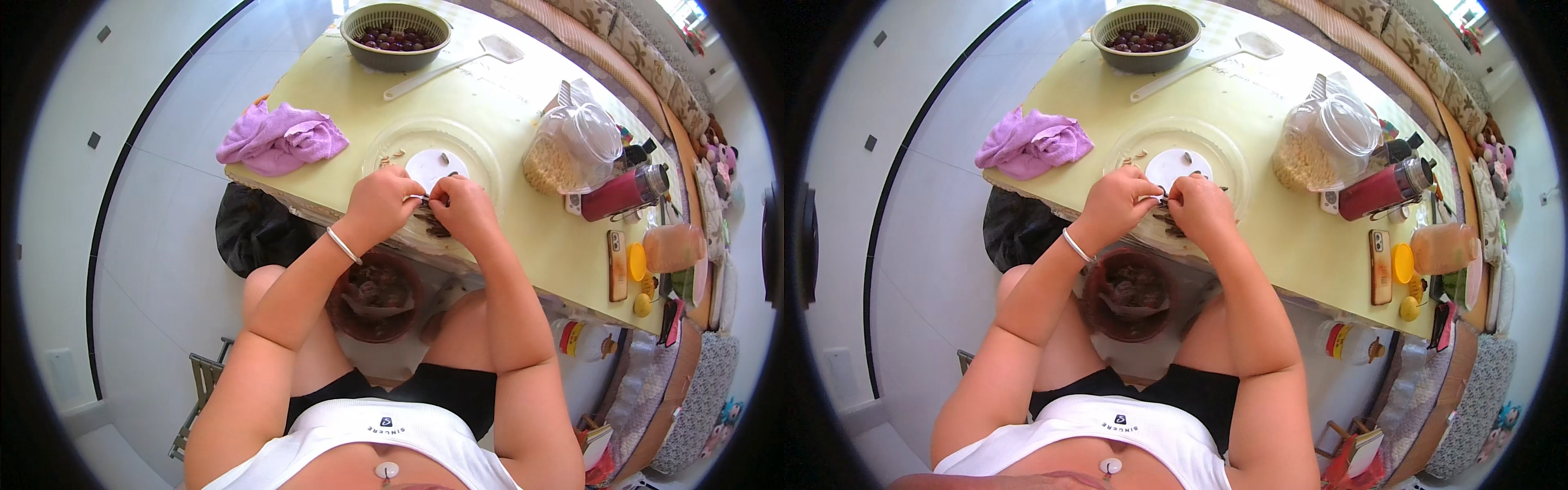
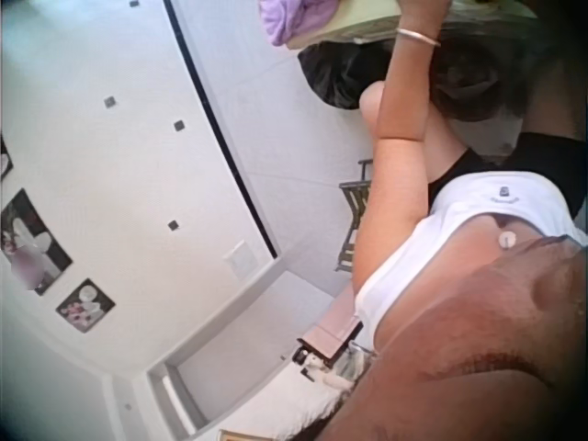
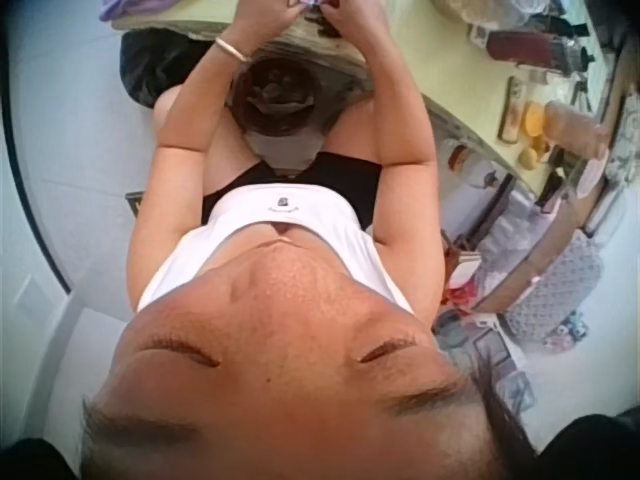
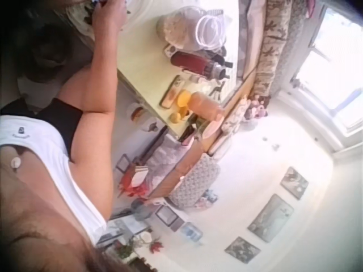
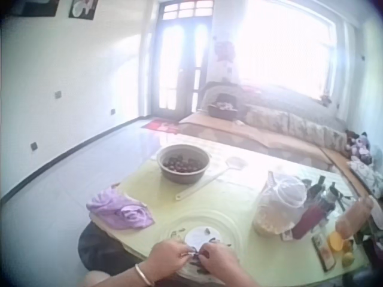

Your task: The person sits on the floor and shells sunflower seeds by hand, placing the kernels on a plate and discarding the shells into a bowl. The task is performed continuously throughout the clip.

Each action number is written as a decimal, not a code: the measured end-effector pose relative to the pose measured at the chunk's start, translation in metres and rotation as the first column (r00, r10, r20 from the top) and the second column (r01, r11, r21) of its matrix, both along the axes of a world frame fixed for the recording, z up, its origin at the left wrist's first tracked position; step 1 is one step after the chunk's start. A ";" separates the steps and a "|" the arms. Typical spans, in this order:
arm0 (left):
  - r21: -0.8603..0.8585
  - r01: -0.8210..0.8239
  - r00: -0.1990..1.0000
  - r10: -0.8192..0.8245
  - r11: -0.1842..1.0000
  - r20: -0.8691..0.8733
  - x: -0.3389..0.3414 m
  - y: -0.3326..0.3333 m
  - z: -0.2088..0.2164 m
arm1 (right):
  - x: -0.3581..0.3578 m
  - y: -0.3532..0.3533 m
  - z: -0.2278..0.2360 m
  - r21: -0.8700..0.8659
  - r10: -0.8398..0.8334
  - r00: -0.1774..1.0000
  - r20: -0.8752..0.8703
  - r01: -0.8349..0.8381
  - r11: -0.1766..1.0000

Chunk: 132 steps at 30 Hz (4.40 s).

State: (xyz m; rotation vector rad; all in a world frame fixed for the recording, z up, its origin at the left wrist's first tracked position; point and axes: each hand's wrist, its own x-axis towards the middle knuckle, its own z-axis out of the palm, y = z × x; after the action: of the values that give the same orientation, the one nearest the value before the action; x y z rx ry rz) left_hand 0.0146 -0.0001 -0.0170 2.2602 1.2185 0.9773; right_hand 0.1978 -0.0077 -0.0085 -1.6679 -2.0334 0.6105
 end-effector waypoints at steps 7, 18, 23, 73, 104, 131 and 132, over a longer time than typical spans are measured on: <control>0.065 0.007 0.999 -0.010 0.998 0.047 0.005 0.002 -0.013 | -0.005 -0.005 0.001 0.064 0.016 0.977 -0.213 -0.003 0.998; 0.098 -0.072 0.966 0.045 0.993 0.256 0.010 -0.008 0.002 | -0.004 0.000 -0.003 -0.260 -0.223 0.685 -0.693 0.051 0.964; 0.208 -0.069 0.984 0.032 0.976 0.176 0.012 -0.008 -0.006 | -0.014 -0.003 -0.007 -0.263 -0.261 0.520 -0.813 0.070 0.962; -0.266 0.065 0.802 0.108 0.962 0.588 0.002 -0.001 -0.002 | -0.025 -0.001 -0.014 -0.266 -0.228 0.306 -0.924 -0.090 0.960; -0.090 -0.226 0.937 0.242 0.970 0.253 -0.025 0.024 0.000 | -0.004 0.009 -0.017 -0.319 -0.357 -0.096 -0.929 -0.279 0.906; -0.188 -0.028 0.999 0.034 0.982 0.029 -0.050 0.019 0.024 | -0.007 -0.023 0.020 -0.291 0.024 0.877 -0.480 -0.186 0.938; -0.093 -0.093 0.996 0.093 0.991 -0.007 -0.046 0.020 0.021 | -0.004 -0.017 0.014 -0.197 -0.010 0.907 -0.421 -0.081 0.977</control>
State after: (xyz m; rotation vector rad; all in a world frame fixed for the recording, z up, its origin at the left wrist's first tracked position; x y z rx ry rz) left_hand -0.0318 0.0202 0.0041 2.1512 1.3527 0.9306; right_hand 0.1936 -0.0243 0.0054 -1.4509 -1.7339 1.1266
